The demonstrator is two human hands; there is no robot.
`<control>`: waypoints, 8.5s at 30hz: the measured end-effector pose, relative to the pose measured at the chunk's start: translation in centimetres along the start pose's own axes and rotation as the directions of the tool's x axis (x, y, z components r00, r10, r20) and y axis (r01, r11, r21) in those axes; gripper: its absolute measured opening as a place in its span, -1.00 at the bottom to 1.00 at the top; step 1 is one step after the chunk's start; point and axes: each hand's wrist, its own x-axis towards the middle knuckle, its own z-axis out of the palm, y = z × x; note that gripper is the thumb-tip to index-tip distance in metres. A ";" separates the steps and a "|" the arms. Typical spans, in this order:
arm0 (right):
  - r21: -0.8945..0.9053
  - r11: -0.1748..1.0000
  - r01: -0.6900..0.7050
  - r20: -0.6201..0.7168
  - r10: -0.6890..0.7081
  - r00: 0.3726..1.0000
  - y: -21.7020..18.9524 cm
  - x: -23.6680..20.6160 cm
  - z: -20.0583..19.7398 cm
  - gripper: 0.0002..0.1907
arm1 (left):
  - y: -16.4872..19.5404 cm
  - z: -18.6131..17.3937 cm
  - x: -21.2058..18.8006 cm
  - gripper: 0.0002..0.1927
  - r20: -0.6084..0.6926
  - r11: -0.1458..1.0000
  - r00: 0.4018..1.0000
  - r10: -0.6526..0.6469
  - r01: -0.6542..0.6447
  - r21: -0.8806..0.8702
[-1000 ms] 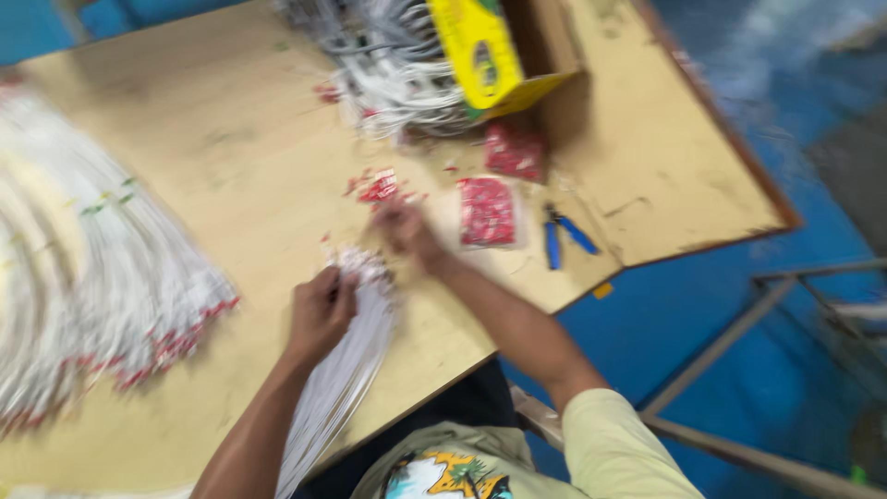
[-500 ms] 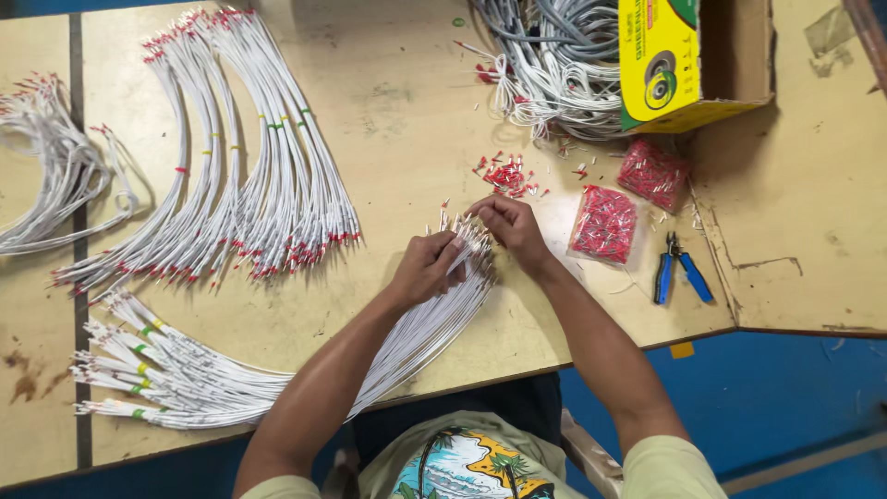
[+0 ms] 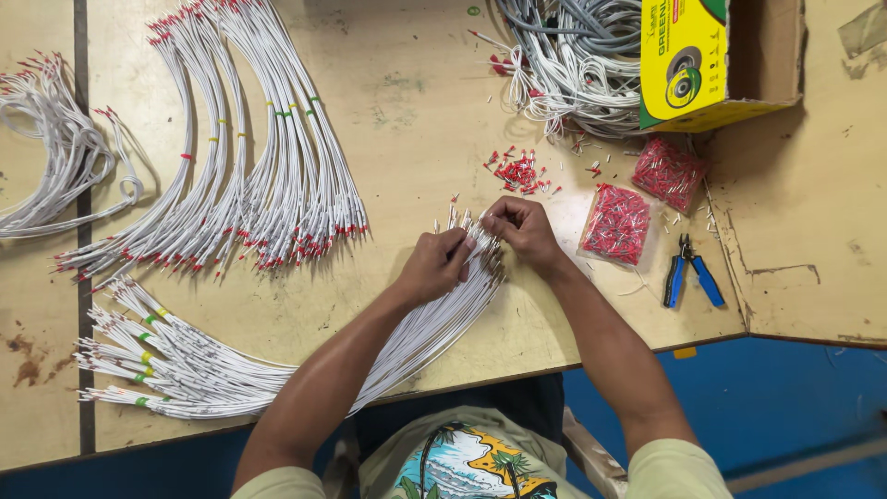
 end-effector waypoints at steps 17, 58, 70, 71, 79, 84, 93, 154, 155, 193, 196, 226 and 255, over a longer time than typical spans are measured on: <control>0.040 0.998 0.052 -0.134 -0.046 0.990 0.4 0.1 1.2 -0.84 | -0.5 0.1 0.0 -0.65 -0.060 0.997 0.995 0.076 -0.077 -0.016; 0.037 0.998 -0.047 -0.059 0.049 0.997 -0.5 -0.3 0.9 -0.85 | 0.8 -0.6 -0.3 -0.68 0.056 0.994 0.998 -0.033 0.039 -0.100; -0.003 0.998 -0.067 -0.028 0.067 0.997 -1.5 -0.5 1.2 -0.88 | -0.2 -0.2 -0.1 -0.71 0.039 0.996 0.999 -0.025 0.029 -0.086; 0.008 0.997 -0.072 -0.024 0.072 0.997 -1.4 -0.6 1.2 -0.87 | -0.2 0.0 -0.2 -0.72 0.020 0.997 1.000 0.003 -0.001 -0.073; 0.192 0.981 -0.007 -0.074 0.022 0.997 0.7 -0.5 0.8 -0.87 | -0.9 0.3 -0.3 -0.73 -0.016 0.994 0.994 0.105 -0.106 -0.035; 0.153 0.988 0.011 -0.112 0.006 0.994 0.9 -0.4 1.4 -0.88 | -1.5 0.5 -0.3 -0.73 -0.064 0.988 0.986 0.155 -0.155 0.006; 0.540 0.827 0.155 -0.270 -0.005 0.963 -4.4 -0.3 -3.6 -0.84 | -1.5 0.4 -0.7 -0.68 -0.010 0.995 0.995 0.098 -0.098 -0.017; -0.133 0.988 -0.079 0.030 0.084 0.996 -0.8 -1.0 -2.0 -0.73 | 1.2 -0.3 -0.5 -0.73 0.110 0.990 0.990 -0.094 0.105 -0.097; -0.096 0.989 -0.110 -0.042 0.107 0.993 -0.8 -1.0 -2.2 -0.71 | 1.1 -0.3 -0.5 -0.73 0.108 0.988 0.990 -0.091 0.103 -0.111; -0.904 0.404 0.140 -0.130 -0.570 0.811 -25.1 5.3 -19.4 -0.67 | 1.4 -0.8 -0.8 -0.74 0.127 0.983 0.988 -0.087 0.106 -0.149; -0.972 0.073 -0.225 -0.234 -0.443 0.866 -24.6 5.3 -18.1 -0.70 | 1.3 -0.9 -0.8 -0.74 0.135 0.986 0.988 -0.081 0.100 -0.137; -0.967 0.255 -0.016 -0.107 -0.346 0.932 -6.9 -5.4 -8.6 -0.72 | 1.3 -1.2 -1.0 -0.74 0.169 0.990 0.983 -0.075 0.093 -0.104; -0.378 0.921 -0.089 -0.266 -0.016 0.964 -5.8 -3.6 -5.0 -0.75 | 0.7 -1.0 -0.9 -0.76 0.155 0.987 0.985 -0.072 0.093 -0.132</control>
